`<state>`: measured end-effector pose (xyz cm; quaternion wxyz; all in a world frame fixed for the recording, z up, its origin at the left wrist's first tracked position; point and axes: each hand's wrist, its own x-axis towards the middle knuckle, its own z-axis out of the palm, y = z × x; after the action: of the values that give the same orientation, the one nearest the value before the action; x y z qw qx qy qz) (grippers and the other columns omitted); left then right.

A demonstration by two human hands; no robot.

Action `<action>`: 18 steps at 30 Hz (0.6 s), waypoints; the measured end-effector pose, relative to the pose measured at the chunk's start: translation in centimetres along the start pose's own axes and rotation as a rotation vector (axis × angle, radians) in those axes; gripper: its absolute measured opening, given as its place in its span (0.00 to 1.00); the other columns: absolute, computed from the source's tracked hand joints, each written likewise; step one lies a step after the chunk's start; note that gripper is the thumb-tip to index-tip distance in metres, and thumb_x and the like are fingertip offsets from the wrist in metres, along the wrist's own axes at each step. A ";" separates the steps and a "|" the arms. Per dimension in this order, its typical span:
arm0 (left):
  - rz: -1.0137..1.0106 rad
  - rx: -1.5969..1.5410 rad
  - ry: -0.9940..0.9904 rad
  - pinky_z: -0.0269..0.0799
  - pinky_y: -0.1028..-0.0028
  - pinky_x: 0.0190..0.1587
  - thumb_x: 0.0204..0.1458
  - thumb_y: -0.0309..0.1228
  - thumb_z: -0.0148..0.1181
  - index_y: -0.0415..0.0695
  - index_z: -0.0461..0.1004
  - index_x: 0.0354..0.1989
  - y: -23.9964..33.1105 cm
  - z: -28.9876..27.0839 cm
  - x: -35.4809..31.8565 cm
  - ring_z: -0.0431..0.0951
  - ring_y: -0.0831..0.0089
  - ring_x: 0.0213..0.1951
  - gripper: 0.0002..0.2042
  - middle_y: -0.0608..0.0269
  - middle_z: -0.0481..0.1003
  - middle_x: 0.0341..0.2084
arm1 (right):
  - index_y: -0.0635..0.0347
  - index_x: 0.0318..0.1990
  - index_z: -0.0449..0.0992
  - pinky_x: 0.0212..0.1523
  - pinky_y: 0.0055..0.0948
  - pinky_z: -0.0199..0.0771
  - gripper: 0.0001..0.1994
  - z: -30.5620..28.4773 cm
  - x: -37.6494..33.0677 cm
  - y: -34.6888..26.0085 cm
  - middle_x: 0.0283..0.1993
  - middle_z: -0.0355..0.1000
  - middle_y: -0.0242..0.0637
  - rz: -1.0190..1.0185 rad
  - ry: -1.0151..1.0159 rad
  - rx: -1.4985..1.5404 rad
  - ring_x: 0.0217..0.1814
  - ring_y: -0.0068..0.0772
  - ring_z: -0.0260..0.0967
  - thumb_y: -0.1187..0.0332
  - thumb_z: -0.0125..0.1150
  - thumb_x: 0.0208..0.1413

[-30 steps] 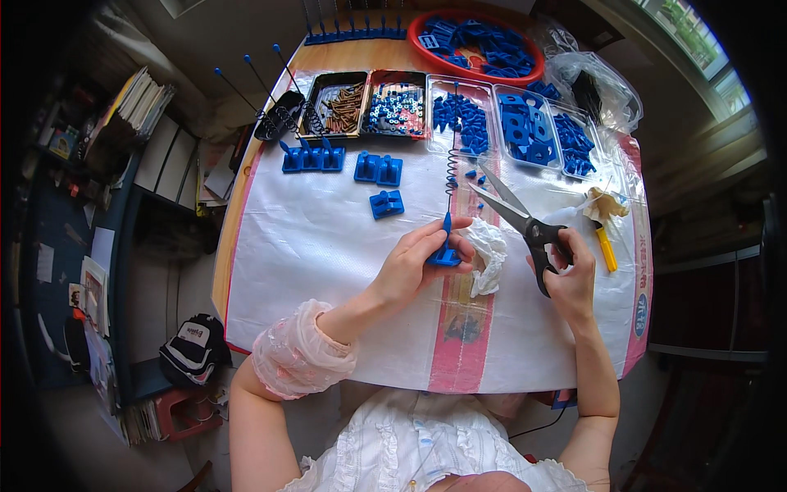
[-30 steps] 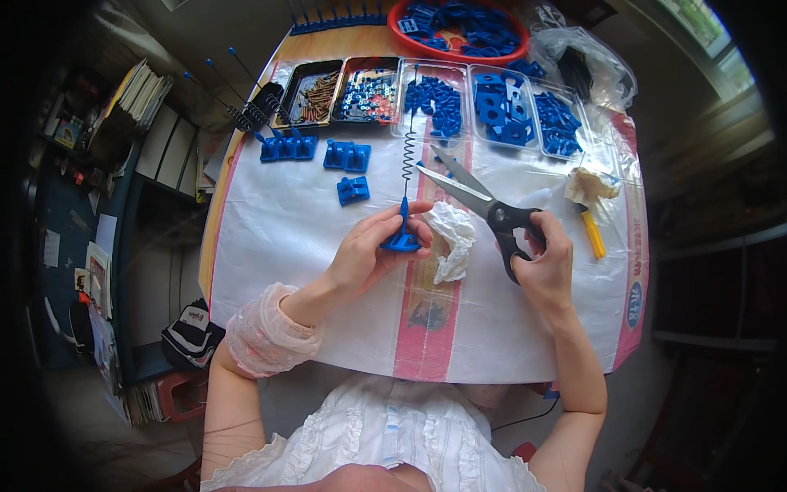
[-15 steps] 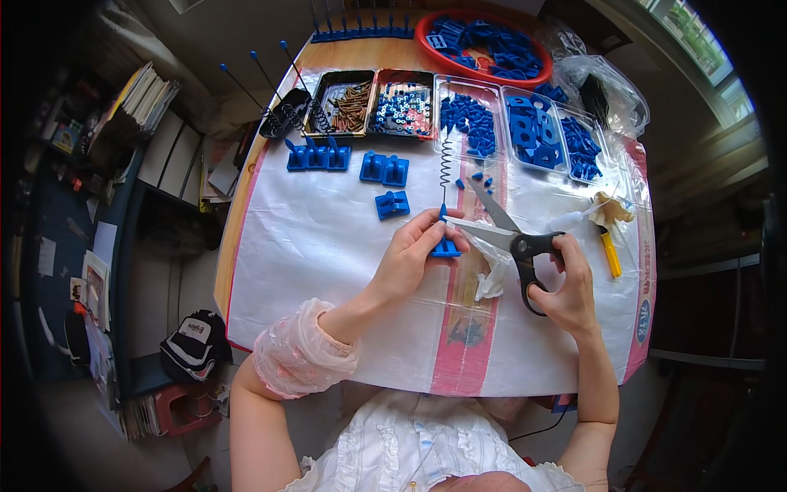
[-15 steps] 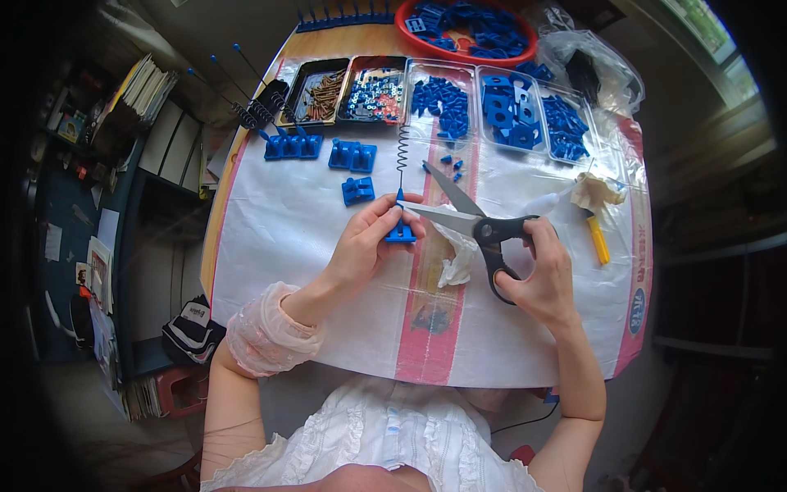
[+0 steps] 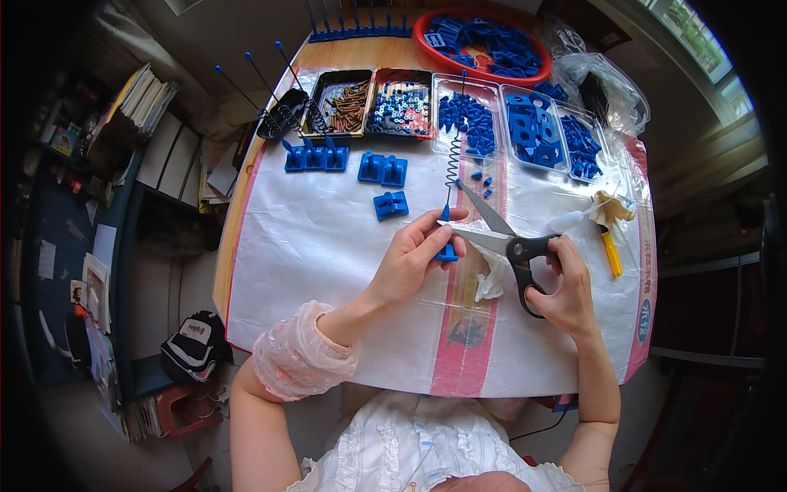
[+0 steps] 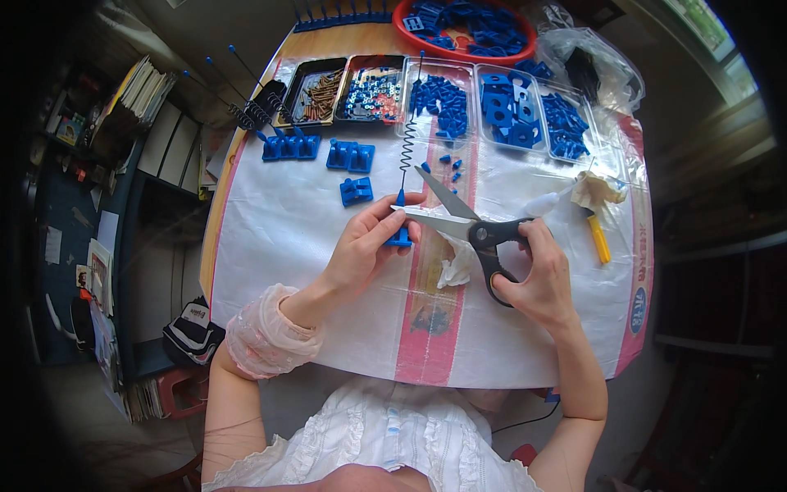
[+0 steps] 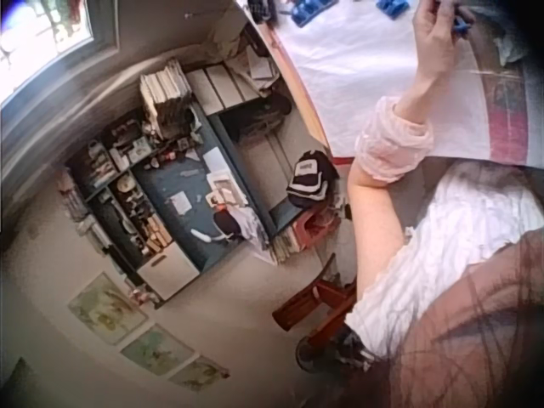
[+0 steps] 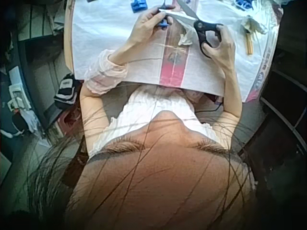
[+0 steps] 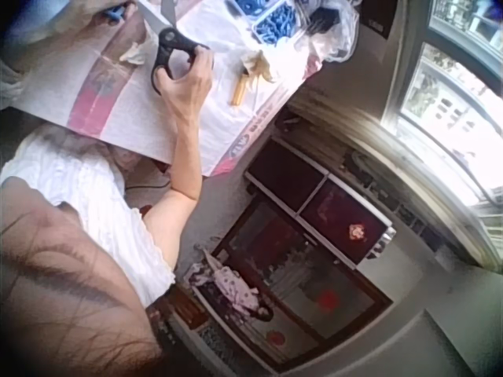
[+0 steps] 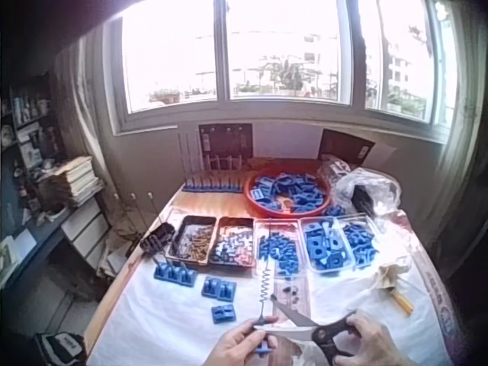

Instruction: Manually assemble small blue plastic and metal electronic components at a workspace.

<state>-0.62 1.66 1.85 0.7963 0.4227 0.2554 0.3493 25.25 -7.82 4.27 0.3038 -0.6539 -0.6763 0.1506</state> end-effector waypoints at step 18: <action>-0.099 -0.149 -0.042 0.63 0.85 0.35 0.66 0.31 0.52 0.40 0.69 0.61 0.9 0.1 -0.4 0.69 0.86 0.35 0.17 0.69 0.73 0.32 | 0.65 0.43 0.68 0.37 0.32 0.72 0.25 0.1 -0.1 -0.1 0.36 0.66 0.41 0.025 -0.033 0.002 0.35 0.38 0.69 0.72 0.69 0.33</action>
<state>-1.08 1.65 2.76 0.8471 0.3562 0.2324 0.3186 25.16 -7.94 4.25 0.2916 -0.6594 -0.6728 0.1659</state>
